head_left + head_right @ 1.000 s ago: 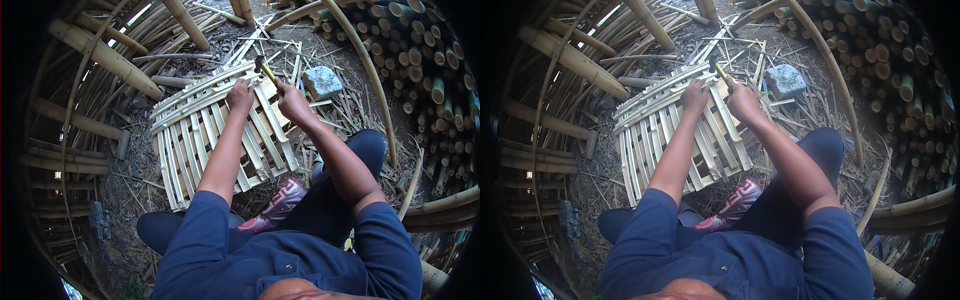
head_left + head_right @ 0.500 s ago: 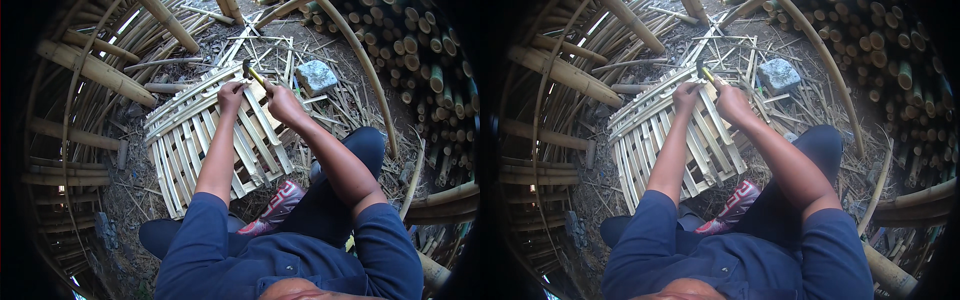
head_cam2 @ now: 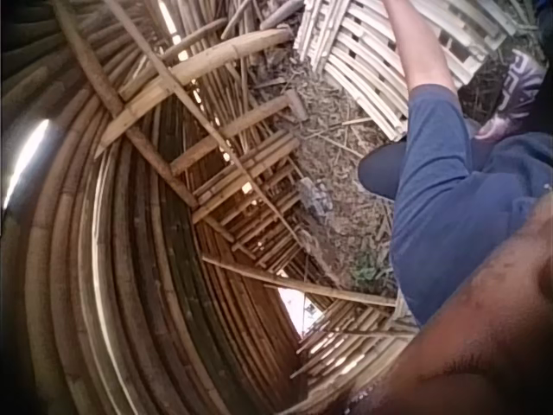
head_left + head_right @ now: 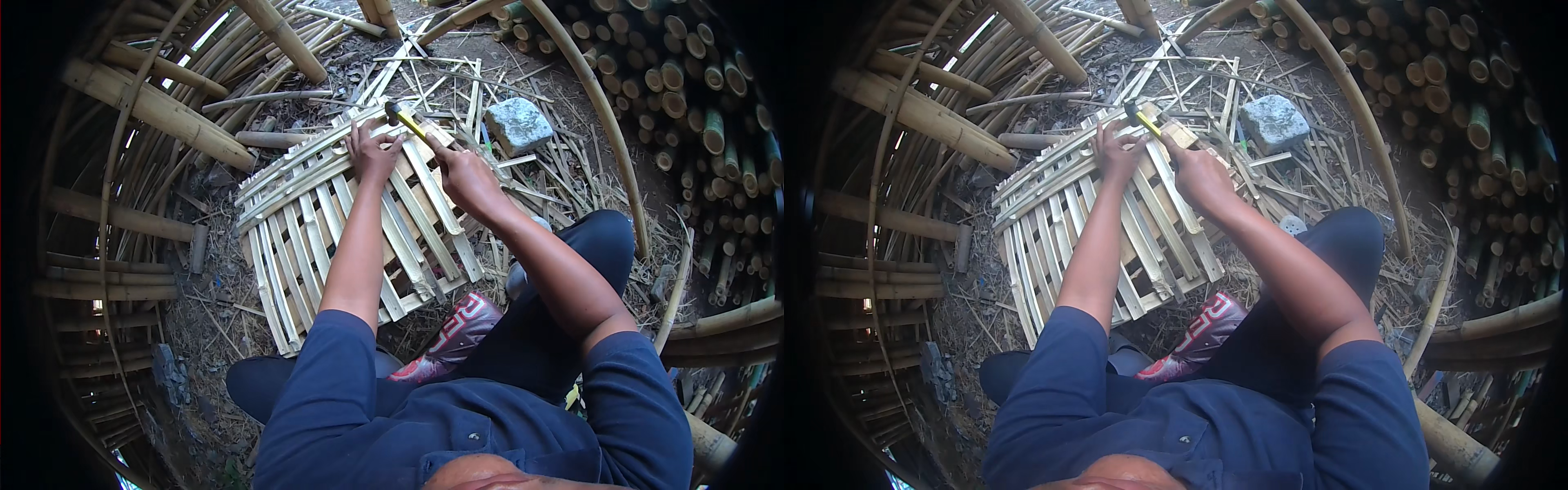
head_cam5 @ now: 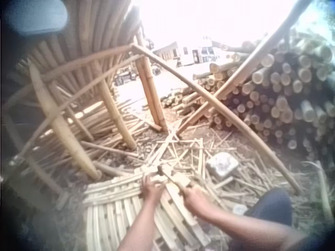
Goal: The person assembles a bamboo structure by hammering small wooden pegs into pre-drilled holes in the bamboo slats, then turns the object over to continue the process on the other side.
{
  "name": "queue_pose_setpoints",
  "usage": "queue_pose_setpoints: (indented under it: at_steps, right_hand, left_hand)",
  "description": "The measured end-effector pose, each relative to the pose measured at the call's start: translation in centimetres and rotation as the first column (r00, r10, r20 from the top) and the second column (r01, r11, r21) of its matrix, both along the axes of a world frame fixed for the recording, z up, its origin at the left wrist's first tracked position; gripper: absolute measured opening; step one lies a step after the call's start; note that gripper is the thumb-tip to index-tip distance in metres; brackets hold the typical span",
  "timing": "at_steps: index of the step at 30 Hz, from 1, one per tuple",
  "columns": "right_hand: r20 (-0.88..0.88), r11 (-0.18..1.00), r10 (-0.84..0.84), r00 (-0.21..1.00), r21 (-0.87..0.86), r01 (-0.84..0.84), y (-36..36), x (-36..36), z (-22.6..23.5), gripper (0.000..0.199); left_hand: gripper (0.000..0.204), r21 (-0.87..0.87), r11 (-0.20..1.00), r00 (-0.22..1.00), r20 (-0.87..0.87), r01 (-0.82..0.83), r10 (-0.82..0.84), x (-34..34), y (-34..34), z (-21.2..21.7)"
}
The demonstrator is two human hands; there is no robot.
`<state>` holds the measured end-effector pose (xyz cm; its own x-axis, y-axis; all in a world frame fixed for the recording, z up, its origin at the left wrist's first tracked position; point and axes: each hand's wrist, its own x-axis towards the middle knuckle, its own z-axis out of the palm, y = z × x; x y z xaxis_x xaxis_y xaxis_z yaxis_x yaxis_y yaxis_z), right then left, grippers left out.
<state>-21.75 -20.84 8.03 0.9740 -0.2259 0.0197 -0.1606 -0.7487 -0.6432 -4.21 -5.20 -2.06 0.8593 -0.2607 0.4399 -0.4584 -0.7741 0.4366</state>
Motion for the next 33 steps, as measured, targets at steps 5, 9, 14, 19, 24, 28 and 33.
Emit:
queue_pose_setpoints:
  at_steps: [5,9,14,19,24,28,33]
  right_hand:
    - [0.037,0.991,0.006,0.999,-0.13,-0.001,0.6,-0.3,-0.9,0.065]
    - [0.059,0.986,0.02,0.998,-0.168,-0.009,0.1,0.0,-2.0,0.056]
    - [0.057,0.988,0.02,0.998,-0.156,-0.011,0.8,-0.1,-1.6,0.058]
    - [0.003,0.978,0.052,0.999,-0.203,-0.05,0.4,0.0,-3.1,0.062]
    - [0.041,0.982,0.047,0.998,-0.182,-0.039,1.4,-0.1,-2.2,0.062]
    - [0.077,0.988,0.038,0.996,-0.15,-0.027,1.3,0.0,-3.5,0.062]
    - [0.021,0.985,0.05,0.999,-0.169,-0.046,1.3,0.0,-3.5,0.078]
  left_hand:
    - [0.027,-0.037,0.999,1.0,0.009,0.01,-0.01,0.5,0.2,-0.6]
    - [0.028,-0.027,1.0,0.999,-0.045,0.014,-0.015,0.3,-0.1,-0.4]
    - [0.03,-0.04,0.999,0.997,-0.07,-0.015,0.012,0.5,0.1,-0.4]
    - [0.03,-0.068,0.998,0.997,-0.081,-0.003,-0.003,0.3,-0.7,-0.3]
    - [0.028,-0.056,0.998,0.998,-0.066,-0.001,-0.002,0.7,-0.1,-0.7]
    - [0.029,-0.065,0.998,0.995,-0.097,-0.021,0.015,0.8,-0.3,-0.9]
    - [0.03,-0.047,0.999,0.995,-0.096,-0.019,0.014,0.8,-0.3,-0.8]
